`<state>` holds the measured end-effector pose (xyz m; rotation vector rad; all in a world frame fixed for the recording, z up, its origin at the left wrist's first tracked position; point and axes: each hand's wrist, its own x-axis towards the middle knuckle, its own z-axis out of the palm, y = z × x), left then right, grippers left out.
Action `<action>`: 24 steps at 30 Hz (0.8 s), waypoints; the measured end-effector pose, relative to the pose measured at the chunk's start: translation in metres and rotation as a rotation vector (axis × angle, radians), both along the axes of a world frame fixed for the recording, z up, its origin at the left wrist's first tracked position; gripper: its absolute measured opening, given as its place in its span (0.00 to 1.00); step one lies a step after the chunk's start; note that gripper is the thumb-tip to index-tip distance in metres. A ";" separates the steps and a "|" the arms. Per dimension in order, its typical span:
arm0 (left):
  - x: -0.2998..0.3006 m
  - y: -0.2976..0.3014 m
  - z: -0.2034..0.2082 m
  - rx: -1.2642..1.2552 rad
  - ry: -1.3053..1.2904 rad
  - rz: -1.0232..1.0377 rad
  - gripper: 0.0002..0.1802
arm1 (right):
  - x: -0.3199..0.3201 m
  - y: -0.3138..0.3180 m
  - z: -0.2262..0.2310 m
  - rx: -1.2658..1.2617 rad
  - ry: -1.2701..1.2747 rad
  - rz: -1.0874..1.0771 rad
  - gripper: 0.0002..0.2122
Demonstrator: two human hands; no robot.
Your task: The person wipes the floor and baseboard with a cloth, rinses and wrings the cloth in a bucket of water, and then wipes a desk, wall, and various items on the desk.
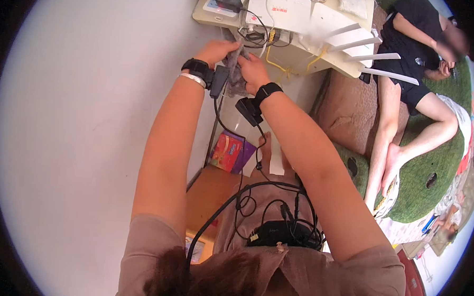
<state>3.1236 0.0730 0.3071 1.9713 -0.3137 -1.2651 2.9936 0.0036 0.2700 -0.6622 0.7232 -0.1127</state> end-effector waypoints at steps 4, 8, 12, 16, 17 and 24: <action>-0.008 -0.013 0.005 0.004 -0.022 -0.068 0.19 | -0.002 0.000 -0.012 -0.069 0.007 -0.005 0.10; 0.001 -0.013 -0.024 -0.059 -0.192 -0.051 0.19 | -0.004 0.001 -0.008 -0.079 0.037 0.017 0.10; 0.047 0.022 -0.078 -0.453 -0.626 -0.340 0.16 | 0.001 0.011 -0.001 -0.097 -0.012 0.055 0.10; 0.001 -0.032 -0.030 -0.134 -0.768 -0.619 0.13 | -0.029 -0.004 -0.038 -0.146 0.039 0.048 0.10; -0.011 -0.041 -0.013 -0.069 -0.473 -0.295 0.13 | -0.035 -0.002 -0.040 -0.158 0.030 0.037 0.10; -0.011 -0.025 -0.027 -0.151 -0.342 -0.005 0.12 | -0.086 0.017 -0.003 -0.113 0.020 0.156 0.08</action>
